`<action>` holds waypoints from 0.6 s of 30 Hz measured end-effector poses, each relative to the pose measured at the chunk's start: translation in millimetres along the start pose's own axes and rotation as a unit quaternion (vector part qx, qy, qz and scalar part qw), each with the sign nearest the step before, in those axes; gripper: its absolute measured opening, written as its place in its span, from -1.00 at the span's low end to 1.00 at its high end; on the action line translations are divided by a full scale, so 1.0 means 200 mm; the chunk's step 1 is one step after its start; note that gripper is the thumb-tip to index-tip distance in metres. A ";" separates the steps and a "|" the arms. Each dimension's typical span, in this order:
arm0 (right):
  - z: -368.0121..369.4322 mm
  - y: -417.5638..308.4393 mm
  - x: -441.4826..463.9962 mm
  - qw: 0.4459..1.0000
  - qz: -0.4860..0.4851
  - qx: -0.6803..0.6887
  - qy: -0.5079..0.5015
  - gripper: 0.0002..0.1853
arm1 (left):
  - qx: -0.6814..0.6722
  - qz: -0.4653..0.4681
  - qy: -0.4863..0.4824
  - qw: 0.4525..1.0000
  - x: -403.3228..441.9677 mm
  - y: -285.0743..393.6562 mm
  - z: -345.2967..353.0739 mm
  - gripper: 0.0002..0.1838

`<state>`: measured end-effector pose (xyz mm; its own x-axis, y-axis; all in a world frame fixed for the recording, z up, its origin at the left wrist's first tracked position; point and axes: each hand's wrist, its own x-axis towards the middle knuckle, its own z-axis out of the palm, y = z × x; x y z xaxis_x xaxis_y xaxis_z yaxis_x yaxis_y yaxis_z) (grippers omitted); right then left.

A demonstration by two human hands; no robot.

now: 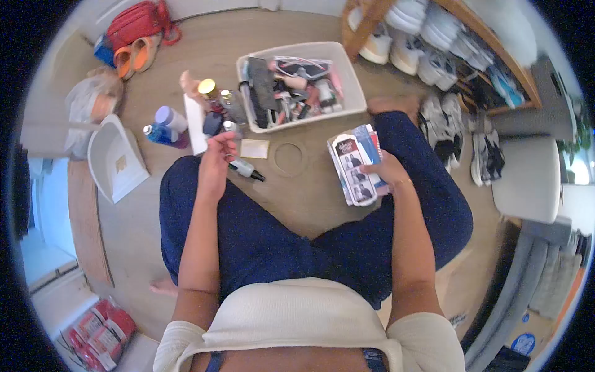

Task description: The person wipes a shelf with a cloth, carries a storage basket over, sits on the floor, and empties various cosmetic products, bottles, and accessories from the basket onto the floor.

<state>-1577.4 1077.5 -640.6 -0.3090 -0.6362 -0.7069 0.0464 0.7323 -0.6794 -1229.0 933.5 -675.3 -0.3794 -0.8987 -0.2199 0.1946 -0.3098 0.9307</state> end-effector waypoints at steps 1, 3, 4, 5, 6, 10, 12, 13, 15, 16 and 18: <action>-0.01 0.06 0.04 1.000 0.005 0.008 0.012 -0.50 | 0.004 0.000 0.000 1.000 0.00 0.00 0.01 -0.47; -0.01 0.19 0.15 0.994 0.033 -0.012 0.106 -0.56 | 0.010 -0.012 -0.004 1.000 0.00 0.00 0.02 -0.47; -0.02 0.23 0.21 0.993 0.036 -0.007 0.109 -0.56 | 0.000 -0.008 -0.011 1.000 -0.01 0.00 0.03 -0.47; -0.03 0.27 0.26 0.991 0.046 0.002 0.127 -0.57 | -0.010 -0.002 -0.016 1.000 -0.01 0.01 0.02 -0.47; -0.04 0.31 0.31 0.988 0.057 0.011 0.144 -0.59 | -0.007 -0.004 -0.017 1.000 -0.02 0.01 0.01 -0.47; -0.06 0.39 0.37 0.970 0.110 -0.026 0.216 -0.66 | -0.008 -0.017 -0.015 1.000 -0.02 0.02 0.01 -0.43; -0.05 0.33 0.30 0.965 0.132 -0.003 0.226 -0.68 | -0.031 -0.023 -0.012 0.999 -0.01 0.01 0.01 -0.41; -0.05 0.32 0.29 0.960 0.151 0.017 0.234 -0.70 | -0.030 -0.026 -0.014 0.999 -0.01 0.01 0.02 -0.41; -0.07 0.35 0.32 0.959 0.157 0.040 0.231 -0.68 | -0.030 -0.019 -0.030 0.999 -0.01 0.01 0.02 -0.47; -0.06 0.35 0.32 0.955 0.141 0.020 0.260 -0.67 | -0.029 -0.020 -0.030 0.999 -0.01 0.01 0.02 -0.47; -0.15 0.54 0.50 0.961 0.055 -0.072 0.262 -0.52 | -0.025 -0.035 -0.031 0.999 -0.02 0.01 0.02 -0.48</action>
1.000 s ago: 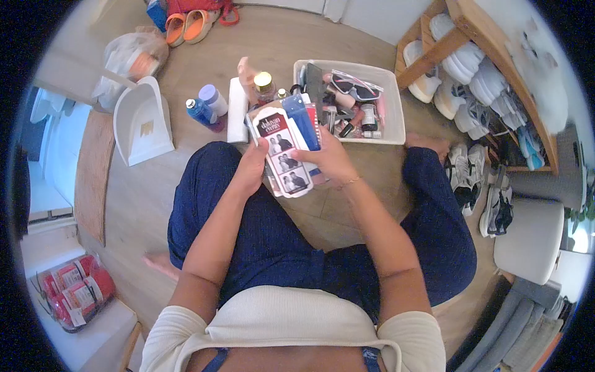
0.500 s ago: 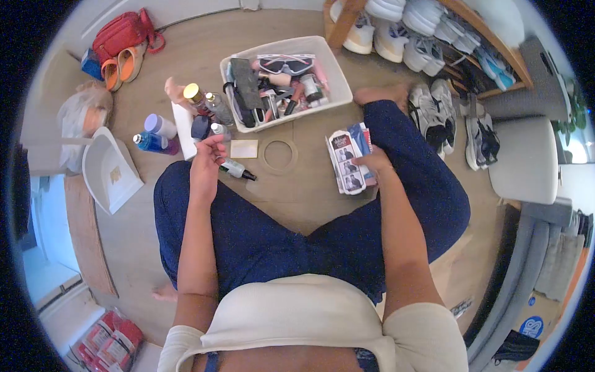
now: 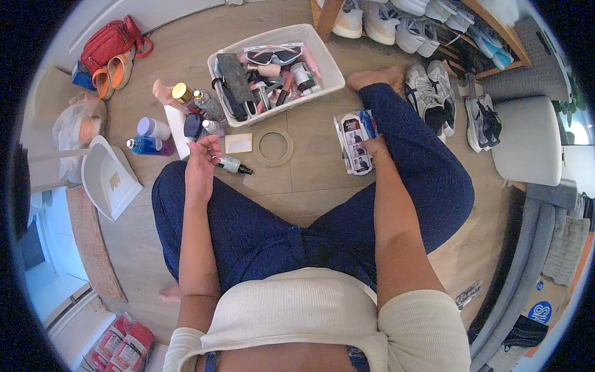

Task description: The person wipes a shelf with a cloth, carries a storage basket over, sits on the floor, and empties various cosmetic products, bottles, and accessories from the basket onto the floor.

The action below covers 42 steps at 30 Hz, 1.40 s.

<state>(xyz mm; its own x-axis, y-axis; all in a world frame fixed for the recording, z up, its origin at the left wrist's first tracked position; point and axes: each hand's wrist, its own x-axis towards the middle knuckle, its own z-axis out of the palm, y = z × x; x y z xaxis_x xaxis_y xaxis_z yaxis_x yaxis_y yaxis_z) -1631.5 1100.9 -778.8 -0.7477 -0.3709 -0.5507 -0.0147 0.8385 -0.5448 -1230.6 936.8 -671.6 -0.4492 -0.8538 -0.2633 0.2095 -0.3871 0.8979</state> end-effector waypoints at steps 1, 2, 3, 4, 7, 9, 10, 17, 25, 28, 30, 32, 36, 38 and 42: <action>0.00 -0.04 -0.05 1.000 0.000 0.000 -0.001 -0.52 | 0.000 0.000 0.001 1.000 0.00 0.00 0.00 -0.48; -0.01 -0.07 -0.11 1.000 -0.005 -0.008 0.011 -0.47 | -0.007 0.001 0.000 1.000 0.00 0.00 -0.01 -0.49; -0.02 -0.08 -0.12 1.000 -0.010 -0.015 0.024 -0.41 | -0.014 0.002 -0.001 1.000 0.00 0.00 -0.01 -0.50; -0.02 -0.07 -0.11 1.000 -0.011 -0.016 0.024 -0.41 | -0.015 0.003 -0.001 1.000 0.00 0.00 -0.01 -0.50; -0.03 -0.13 -0.10 0.990 0.008 -0.124 -0.065 -0.33 | -0.029 0.001 0.003 1.000 0.00 0.02 -0.01 -0.53; 0.02 -0.20 -0.17 0.936 -0.133 -0.325 0.003 -0.41 | -0.008 -0.014 0.030 0.999 0.00 0.05 0.00 -0.60; -0.02 -0.39 -0.39 0.925 -0.196 -0.325 -0.017 -0.51 | -0.009 -0.009 0.036 0.999 0.00 0.07 0.01 -0.60; 0.44 -1.03 -0.72 0.827 -0.559 -0.049 -0.035 -0.62 | 0.037 0.042 0.057 0.997 0.08 0.05 0.08 -0.76; 0.94 -1.32 -0.43 0.897 -0.431 -0.040 -0.090 -0.30 | 0.135 0.003 -0.036 0.990 0.07 0.02 0.04 -0.78; 0.88 -1.32 -0.45 0.903 -0.414 -0.093 -0.071 -0.29 | 0.098 0.015 -0.025 0.995 0.10 0.04 0.04 -0.76; 0.82 -1.34 -0.41 0.921 -0.375 -0.049 -0.093 -0.33 | 0.075 -0.007 -0.020 0.997 0.10 0.04 0.04 -0.76; 0.76 -1.34 -0.34 0.936 -0.334 -0.004 -0.114 -0.38 | 0.086 -0.007 -0.021 0.996 0.10 0.03 0.03 -0.75; 0.59 -1.32 -0.31 0.896 -0.239 0.307 -0.214 -0.60 | 0.301 0.119 -0.008 0.946 0.12 -0.04 0.04 -0.60; 0.47 -1.31 -0.43 0.857 -0.186 0.411 -0.250 -0.71 | 0.373 0.223 0.046 0.899 0.09 -0.02 0.18 -0.52; 0.46 -1.17 -0.68 0.827 -0.163 0.450 -0.294 -0.71 | 0.424 0.348 0.051 0.835 0.08 0.04 0.37 -0.29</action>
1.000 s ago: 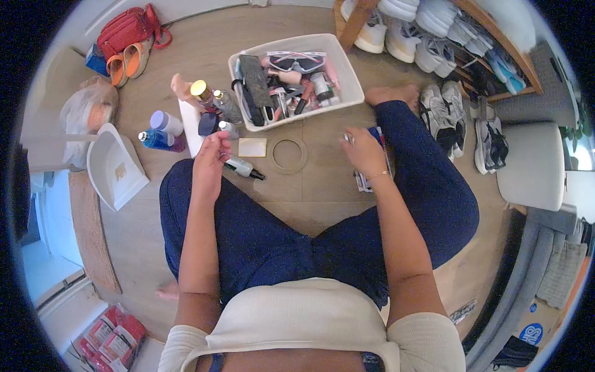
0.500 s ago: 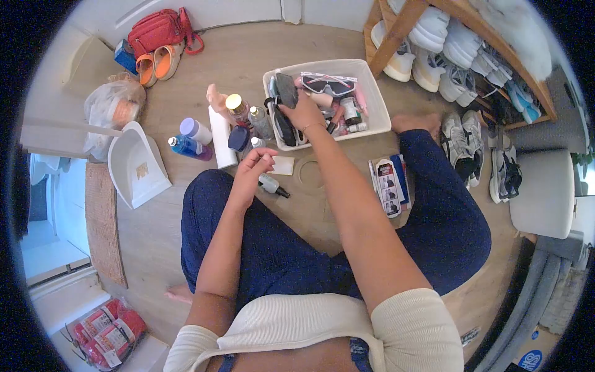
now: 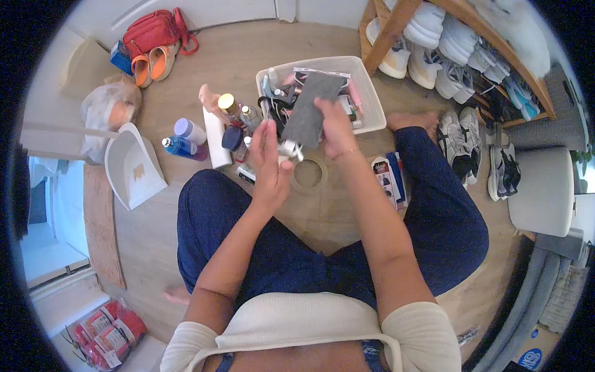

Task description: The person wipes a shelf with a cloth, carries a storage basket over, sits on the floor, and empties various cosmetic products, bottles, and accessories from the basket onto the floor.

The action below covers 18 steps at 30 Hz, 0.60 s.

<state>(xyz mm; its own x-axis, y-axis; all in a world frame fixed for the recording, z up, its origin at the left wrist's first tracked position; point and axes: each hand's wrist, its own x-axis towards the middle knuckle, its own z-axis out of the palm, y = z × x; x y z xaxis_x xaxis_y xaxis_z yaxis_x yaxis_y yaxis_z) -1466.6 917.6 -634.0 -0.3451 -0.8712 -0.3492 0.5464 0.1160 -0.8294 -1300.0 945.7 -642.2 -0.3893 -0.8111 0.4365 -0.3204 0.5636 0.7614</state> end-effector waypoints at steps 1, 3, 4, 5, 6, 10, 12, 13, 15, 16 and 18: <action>0.01 0.03 -0.07 0.999 0.043 0.024 -0.016 -0.69 | -0.024 0.017 0.028 0.999 0.00 0.01 0.03 -0.26; 0.06 0.11 -0.24 0.998 0.057 0.005 -0.030 -0.66 | 0.017 0.022 0.028 0.999 -0.03 0.02 0.05 -0.26; 0.05 0.14 -0.29 0.998 0.058 0.005 -0.031 -0.66 | 0.066 0.017 0.025 0.997 -0.05 0.02 0.04 -0.25; 0.04 0.17 -0.33 0.995 0.091 0.033 -0.029 -0.65 | 0.116 0.013 0.021 0.993 -0.08 0.03 0.03 -0.23; 0.03 0.19 -0.36 0.990 0.122 0.061 -0.026 -0.65 | 0.117 0.015 0.018 0.993 -0.10 0.04 0.01 -0.23; -0.15 0.16 -0.42 0.984 0.135 -0.061 -0.095 -0.65 | -0.024 -0.027 0.043 0.998 -0.13 -0.04 -0.19 -0.40; -0.26 0.14 -0.42 0.869 0.189 -0.358 -0.285 -0.64 | -0.081 -0.041 0.045 0.995 -0.13 -0.08 -0.24 -0.49; -0.27 0.17 -0.42 0.870 0.190 -0.357 -0.283 -0.64 | -0.023 -0.079 0.039 0.996 -0.12 -0.10 -0.24 -0.62; -0.28 0.26 -0.40 0.657 0.074 -0.674 -0.331 -0.64 | 0.035 -0.112 0.033 0.993 -0.11 -0.13 -0.22 -0.75; -0.28 0.28 -0.39 0.658 0.074 -0.673 -0.330 -0.64 | 0.070 -0.088 -0.025 0.993 -0.12 -0.16 -0.20 -0.78; -0.25 0.32 -0.34 0.669 -0.054 -0.672 -0.313 -0.63 | 0.191 -0.055 -0.127 0.972 -0.13 -0.15 -0.19 -0.74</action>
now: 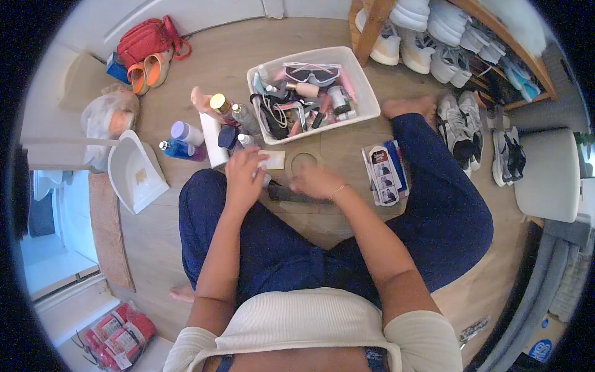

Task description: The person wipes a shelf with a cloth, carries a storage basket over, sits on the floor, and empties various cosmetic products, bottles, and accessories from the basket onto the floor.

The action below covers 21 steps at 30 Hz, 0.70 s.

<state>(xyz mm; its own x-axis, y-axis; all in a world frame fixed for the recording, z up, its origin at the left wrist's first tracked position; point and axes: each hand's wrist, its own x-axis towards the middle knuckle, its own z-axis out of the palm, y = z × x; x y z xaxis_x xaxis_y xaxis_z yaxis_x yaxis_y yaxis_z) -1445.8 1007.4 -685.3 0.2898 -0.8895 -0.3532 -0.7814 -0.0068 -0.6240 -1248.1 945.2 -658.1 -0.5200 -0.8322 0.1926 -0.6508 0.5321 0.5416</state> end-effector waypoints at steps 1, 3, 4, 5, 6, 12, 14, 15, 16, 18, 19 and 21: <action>-0.05 -0.03 0.05 0.994 0.018 0.057 0.095 -0.62 | 0.001 -0.002 0.001 1.000 -0.01 0.00 0.01 -0.74; -0.19 -0.10 0.14 0.963 0.052 0.074 0.254 -0.60 | 0.082 0.025 -0.094 0.992 -0.04 -0.02 0.07 -0.73; -0.24 -0.12 0.19 0.945 0.065 0.033 0.320 -0.59 | 0.070 0.012 -0.132 0.989 -0.04 -0.03 0.09 -0.75; -0.24 -0.13 0.25 0.944 0.064 0.031 0.322 -0.59 | 0.070 0.013 -0.129 0.989 -0.03 -0.03 0.11 -0.75; -0.21 -0.11 0.33 0.931 0.049 -0.042 0.358 -0.60 | 0.035 0.001 -0.148 0.988 -0.03 -0.03 0.14 -0.77; -0.35 0.03 0.45 0.882 0.109 0.197 0.414 -0.62 | -0.055 -0.029 -0.178 0.982 0.01 -0.08 0.12 -0.80; -0.46 0.09 0.30 0.844 0.037 0.372 0.385 -0.66 | -0.094 -0.031 -0.180 0.979 0.01 -0.10 0.11 -0.78; -0.53 0.08 0.19 0.823 -0.026 0.437 0.362 -0.67 | -0.115 -0.029 -0.158 0.980 0.02 -0.10 0.11 -0.78; -0.57 0.07 0.06 0.857 -0.025 0.406 0.317 -0.67 | -0.135 -0.027 -0.135 0.981 0.03 -0.10 0.11 -0.78; -0.59 0.16 -0.13 0.887 -0.021 0.374 0.270 -0.66 | -0.148 -0.031 -0.128 0.980 0.03 -0.09 0.10 -0.78; -0.56 0.26 -0.20 0.921 0.019 0.371 0.115 -0.64 | -0.158 -0.037 -0.119 0.980 0.03 -0.07 0.10 -0.78; -0.49 0.33 -0.22 0.929 0.060 0.363 -0.042 -0.62 | -0.172 -0.051 -0.125 0.976 0.04 -0.04 0.08 -0.78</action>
<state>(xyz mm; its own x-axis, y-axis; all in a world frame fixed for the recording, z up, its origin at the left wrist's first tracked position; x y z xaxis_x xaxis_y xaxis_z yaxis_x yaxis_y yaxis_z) -1564.3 1001.9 -642.2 0.2914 -0.8248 -0.4846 -0.2418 0.4266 -0.8715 -1255.7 936.5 -675.2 -0.6091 -0.7910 -0.0581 -0.5035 0.3291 0.7989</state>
